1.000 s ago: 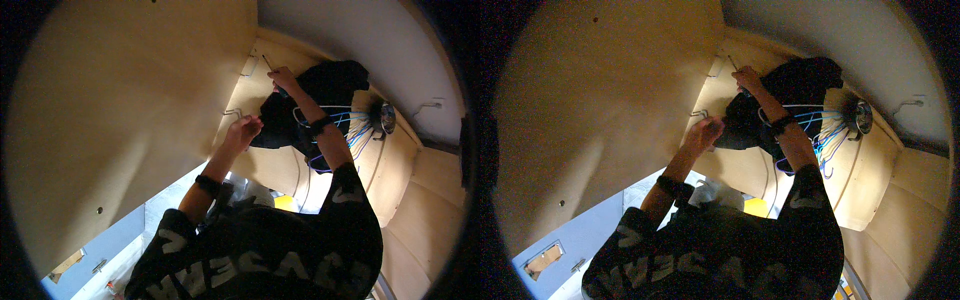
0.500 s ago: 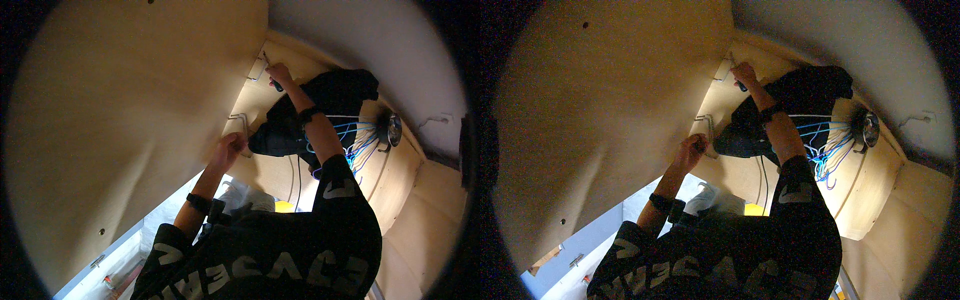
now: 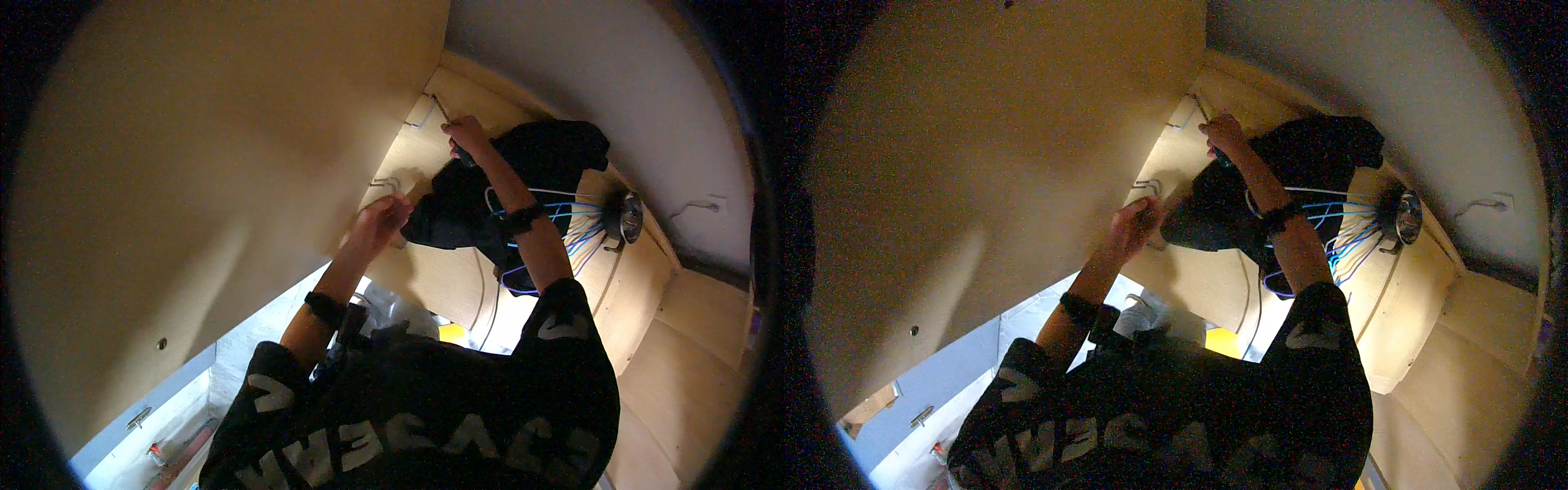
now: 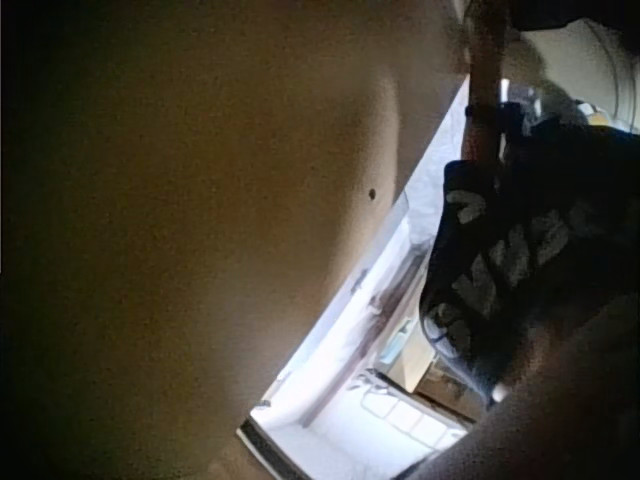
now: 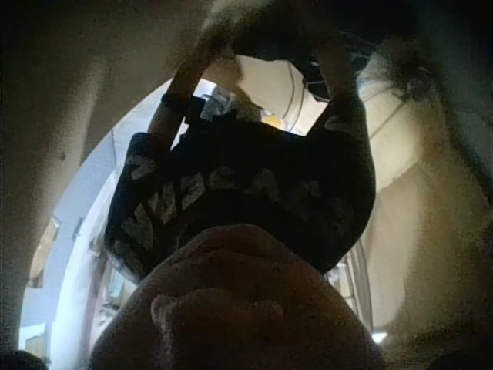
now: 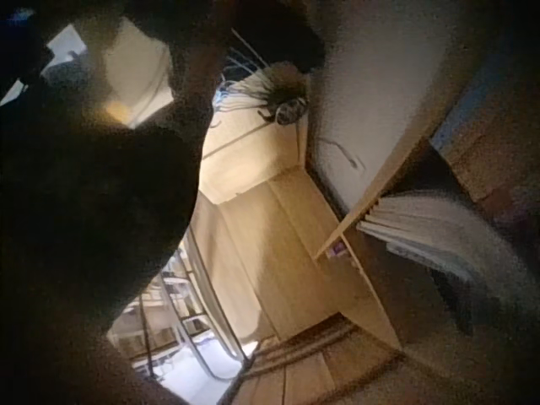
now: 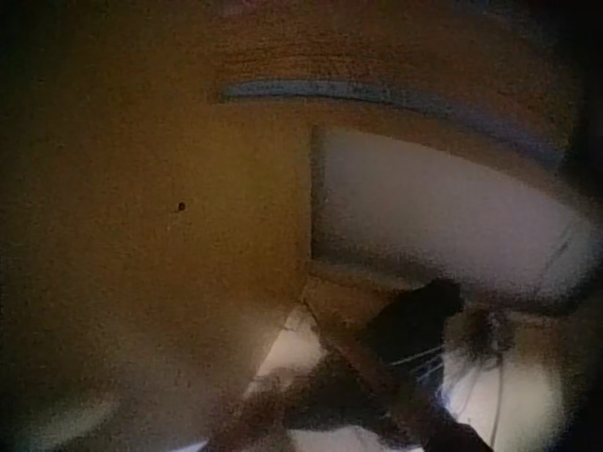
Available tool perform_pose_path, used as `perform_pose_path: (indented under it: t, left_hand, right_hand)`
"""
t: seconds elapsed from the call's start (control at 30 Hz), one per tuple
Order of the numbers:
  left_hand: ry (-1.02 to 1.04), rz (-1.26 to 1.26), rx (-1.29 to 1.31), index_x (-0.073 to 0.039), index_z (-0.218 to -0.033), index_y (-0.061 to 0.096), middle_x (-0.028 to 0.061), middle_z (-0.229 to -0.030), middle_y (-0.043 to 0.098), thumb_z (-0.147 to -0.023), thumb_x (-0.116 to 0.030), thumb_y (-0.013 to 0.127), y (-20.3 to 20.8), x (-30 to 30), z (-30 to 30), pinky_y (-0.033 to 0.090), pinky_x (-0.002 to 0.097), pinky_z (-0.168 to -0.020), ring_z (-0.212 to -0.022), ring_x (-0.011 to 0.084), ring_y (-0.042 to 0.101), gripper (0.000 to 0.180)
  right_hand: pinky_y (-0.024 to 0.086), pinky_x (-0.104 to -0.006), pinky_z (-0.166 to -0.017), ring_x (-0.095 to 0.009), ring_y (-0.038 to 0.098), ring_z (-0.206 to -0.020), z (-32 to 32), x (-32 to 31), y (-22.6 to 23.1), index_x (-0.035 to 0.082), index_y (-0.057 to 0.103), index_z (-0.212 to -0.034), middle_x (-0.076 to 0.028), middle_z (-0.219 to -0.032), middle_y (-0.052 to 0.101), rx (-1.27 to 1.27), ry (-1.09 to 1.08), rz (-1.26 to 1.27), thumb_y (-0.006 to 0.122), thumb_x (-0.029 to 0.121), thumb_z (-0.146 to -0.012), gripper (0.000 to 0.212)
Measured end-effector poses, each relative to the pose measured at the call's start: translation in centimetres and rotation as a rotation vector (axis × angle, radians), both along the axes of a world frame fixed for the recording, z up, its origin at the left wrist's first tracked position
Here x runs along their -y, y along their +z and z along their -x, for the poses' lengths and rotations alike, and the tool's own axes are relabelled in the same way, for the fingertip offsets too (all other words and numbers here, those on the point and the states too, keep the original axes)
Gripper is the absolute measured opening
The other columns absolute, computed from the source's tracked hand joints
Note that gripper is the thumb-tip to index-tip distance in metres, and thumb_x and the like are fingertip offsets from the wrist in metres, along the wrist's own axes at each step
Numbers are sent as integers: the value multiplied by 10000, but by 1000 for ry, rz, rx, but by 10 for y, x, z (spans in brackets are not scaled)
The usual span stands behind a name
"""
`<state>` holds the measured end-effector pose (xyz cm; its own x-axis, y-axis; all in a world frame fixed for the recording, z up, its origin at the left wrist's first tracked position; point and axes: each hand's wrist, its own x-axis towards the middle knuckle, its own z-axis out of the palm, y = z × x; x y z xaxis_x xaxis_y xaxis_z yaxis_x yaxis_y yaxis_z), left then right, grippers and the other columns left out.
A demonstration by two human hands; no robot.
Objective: The person uses a screwdriver to tighten screws on a cabinet hinge.
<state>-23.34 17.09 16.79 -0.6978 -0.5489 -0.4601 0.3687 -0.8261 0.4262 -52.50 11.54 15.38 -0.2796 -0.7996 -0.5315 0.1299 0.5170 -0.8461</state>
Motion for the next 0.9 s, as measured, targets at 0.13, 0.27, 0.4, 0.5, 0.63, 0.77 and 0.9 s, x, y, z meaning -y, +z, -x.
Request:
perform_pose_path:
  t: [0.13,0.27,0.4,0.5,0.63,0.77,0.9]
  left_hand:
    - [41,-99,-236,-8,-1106,548,145,-1138,607,-897,-140,542,-28,8,34,435,344,-980,-1095,271,566,248]
    - [0,181,-629,-13,-1178,491,152,-1180,579,-918,-166,523,-89,30,36,422,359,-991,-1129,270,540,304]
    - [169,-159,-136,-31,-1113,513,135,-1146,587,-952,-219,487,-15,9,83,422,345,-983,-1107,244,548,249]
    - [252,-160,-319,-36,-1044,545,104,-1065,613,-960,-223,479,-2,4,82,427,346,-976,-1068,230,565,215]
    - [222,-64,-286,-26,-1000,574,89,-1009,623,-955,-169,492,12,-3,72,455,326,-947,-1017,207,586,170]
    - [227,-27,-295,-1,-1017,576,95,-992,623,-942,-98,503,24,-7,52,476,309,-927,-979,197,599,143]
    - [169,26,-174,11,-1027,573,95,-968,624,-941,-98,508,48,-21,18,478,314,-930,-965,201,602,154]
  right_hand:
    - [442,-315,-377,-195,541,-400,-9,-57,47,-13,565,-731,-84,-539,523,-69,83,8,632,177,-849,234]
    - [417,-294,-363,-163,534,-390,-63,-87,103,2,577,-740,-58,-541,527,-38,302,46,627,187,-857,224]
    - [402,-269,-354,-140,532,-389,-57,-145,107,-3,605,-791,-50,-534,531,-62,347,68,597,182,-883,207]
    - [403,-256,-356,-124,528,-388,-70,-161,113,-9,606,-820,-39,-518,518,-34,353,54,584,179,-895,204]
    - [405,-241,-356,-111,527,-388,-81,-176,119,-5,606,-868,-30,-515,517,-32,357,44,574,163,-895,173]
    - [410,-233,-370,-104,523,-393,-102,-186,132,4,606,-895,-21,-523,513,-56,359,88,577,169,-892,167]
    - [417,-232,-386,-99,523,-411,-125,-206,151,-3,599,-919,-19,-550,517,-11,372,69,571,151,-902,158]
